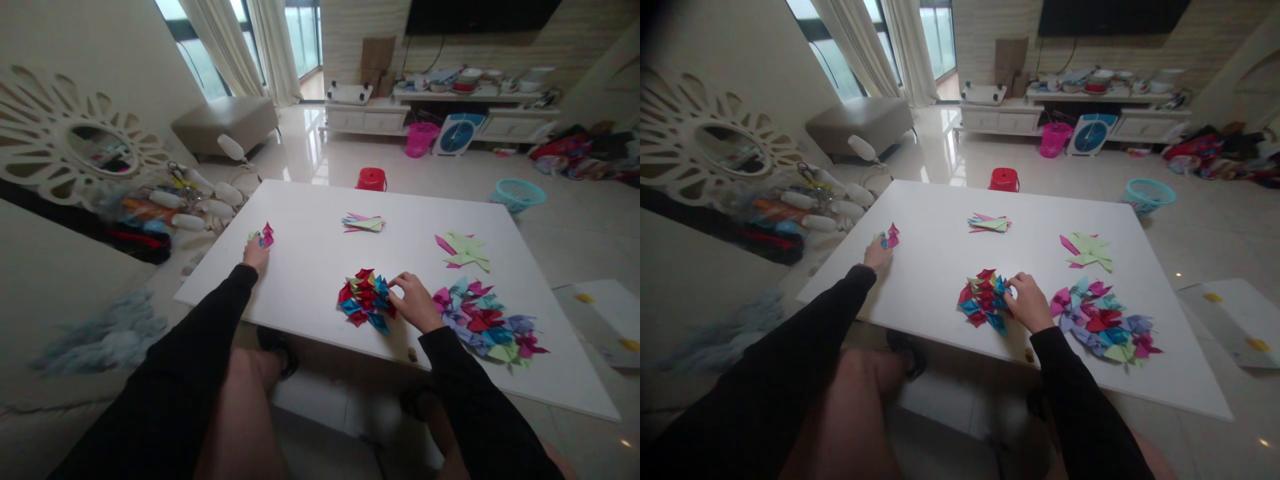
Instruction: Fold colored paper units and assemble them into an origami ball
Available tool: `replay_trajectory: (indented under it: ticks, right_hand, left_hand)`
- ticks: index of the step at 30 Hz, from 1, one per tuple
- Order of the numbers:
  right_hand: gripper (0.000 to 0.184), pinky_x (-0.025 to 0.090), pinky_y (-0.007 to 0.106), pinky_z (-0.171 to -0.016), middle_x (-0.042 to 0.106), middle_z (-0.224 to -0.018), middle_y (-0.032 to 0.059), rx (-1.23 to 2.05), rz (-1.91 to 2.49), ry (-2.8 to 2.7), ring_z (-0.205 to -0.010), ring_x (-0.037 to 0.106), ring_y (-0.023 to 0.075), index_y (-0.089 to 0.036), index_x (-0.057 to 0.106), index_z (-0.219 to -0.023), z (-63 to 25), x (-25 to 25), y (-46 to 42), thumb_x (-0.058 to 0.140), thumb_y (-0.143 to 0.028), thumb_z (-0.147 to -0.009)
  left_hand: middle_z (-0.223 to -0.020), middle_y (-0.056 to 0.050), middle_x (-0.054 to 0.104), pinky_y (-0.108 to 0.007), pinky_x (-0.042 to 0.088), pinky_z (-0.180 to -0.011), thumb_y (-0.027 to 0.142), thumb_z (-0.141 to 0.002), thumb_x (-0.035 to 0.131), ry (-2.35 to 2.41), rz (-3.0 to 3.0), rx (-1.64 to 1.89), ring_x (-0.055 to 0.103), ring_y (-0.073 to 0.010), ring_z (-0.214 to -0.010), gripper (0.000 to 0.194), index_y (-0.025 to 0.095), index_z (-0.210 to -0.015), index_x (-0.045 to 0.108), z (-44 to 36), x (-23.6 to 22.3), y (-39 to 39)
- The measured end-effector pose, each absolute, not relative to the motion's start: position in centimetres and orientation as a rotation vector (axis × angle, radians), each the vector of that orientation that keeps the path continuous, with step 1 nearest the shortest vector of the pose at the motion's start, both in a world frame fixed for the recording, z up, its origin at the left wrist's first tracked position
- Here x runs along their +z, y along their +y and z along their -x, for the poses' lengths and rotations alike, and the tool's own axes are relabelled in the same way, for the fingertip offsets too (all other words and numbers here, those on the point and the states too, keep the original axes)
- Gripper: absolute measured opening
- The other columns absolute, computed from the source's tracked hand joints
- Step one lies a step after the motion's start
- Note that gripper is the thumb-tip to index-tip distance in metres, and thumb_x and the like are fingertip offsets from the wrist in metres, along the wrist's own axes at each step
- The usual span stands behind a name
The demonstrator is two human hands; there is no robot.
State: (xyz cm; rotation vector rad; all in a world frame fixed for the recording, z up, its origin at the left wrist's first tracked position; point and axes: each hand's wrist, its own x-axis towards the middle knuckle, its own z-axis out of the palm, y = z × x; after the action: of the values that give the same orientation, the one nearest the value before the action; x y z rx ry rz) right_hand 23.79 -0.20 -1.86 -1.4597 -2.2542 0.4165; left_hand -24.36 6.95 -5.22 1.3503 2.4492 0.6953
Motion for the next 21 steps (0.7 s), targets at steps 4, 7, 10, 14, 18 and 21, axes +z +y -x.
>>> replay_trajectory:
  ticks: [4, 7, 10, 14, 18, 21]
  right_hand:
    - [0.011, 0.047, 0.041, -0.089, 0.062, -0.096, 0.0084, 0.411, 1.466, -2.239, -0.098, 0.059, 0.0271, -0.021, 0.069, -0.088, -24.4, -1.8, -0.4, 0.058, -0.023, -0.087]
    - [0.010, 0.047, 0.040, -0.088, 0.062, -0.096, 0.0085, 0.399, 1.476, -2.231, -0.098, 0.059, 0.0272, -0.022, 0.069, -0.088, -24.9, -1.5, -0.5, 0.058, -0.023, -0.087]
    - [0.011, 0.046, 0.040, -0.089, 0.063, -0.095, 0.0084, 0.386, 1.497, -2.214, -0.098, 0.059, 0.0271, -0.022, 0.069, -0.089, -25.3, -1.1, -0.4, 0.058, -0.021, -0.086]
    - [0.011, 0.046, 0.039, -0.088, 0.065, -0.094, 0.0080, 0.397, 1.509, -2.155, -0.093, 0.060, 0.0254, -0.021, 0.069, -0.088, -25.8, -0.6, -0.1, 0.058, -0.020, -0.085]
    - [0.009, 0.046, 0.037, -0.083, 0.066, -0.086, 0.0059, 0.428, 1.507, -2.089, -0.084, 0.060, 0.0224, -0.020, 0.067, -0.084, -25.6, 0.1, -0.3, 0.058, -0.021, -0.085]
    - [0.012, 0.047, 0.034, -0.074, 0.068, -0.084, 0.0048, 0.504, 1.433, -2.015, -0.078, 0.061, 0.0200, -0.020, 0.067, -0.083, -24.9, 0.6, -1.0, 0.058, -0.025, -0.090]
  left_hand:
    - [-0.103, -0.016, 0.071, -0.039, 0.046, -0.094, 0.011, -0.081, 0.061, 2.456, -1.368, 0.648, 0.066, -0.0278, -0.102, 0.019, 0.014, -0.099, 0.063, 24.3, -6.3, 7.4]
    - [-0.098, -0.015, 0.071, -0.040, 0.046, -0.096, 0.011, -0.083, 0.058, 2.466, -1.371, 0.660, 0.066, -0.0275, -0.101, 0.010, 0.014, -0.090, 0.065, 23.6, -6.3, 7.5]
    - [-0.092, -0.013, 0.071, -0.039, 0.048, -0.093, 0.014, -0.086, 0.057, 2.354, -1.487, 0.725, 0.066, -0.0252, -0.095, 0.010, 0.013, -0.087, 0.067, 21.7, -5.5, 7.7]
    - [-0.089, -0.008, 0.072, -0.034, 0.052, -0.085, 0.020, -0.086, 0.062, 2.097, -1.660, 0.760, 0.066, -0.0199, -0.080, 0.010, 0.016, -0.089, 0.071, 15.9, -2.9, 6.3]
    - [-0.093, -0.007, 0.070, -0.030, 0.052, -0.075, 0.023, -0.088, 0.059, 1.561, -2.006, 0.895, 0.064, -0.0169, -0.075, 0.012, 0.018, -0.090, 0.070, 7.7, 0.3, 1.7]
    - [-0.093, -0.006, 0.066, -0.028, 0.051, -0.073, 0.024, -0.093, 0.055, 1.232, -2.163, 0.855, 0.063, -0.0157, -0.076, 0.015, 0.019, -0.092, 0.069, 3.1, 1.6, -1.8]
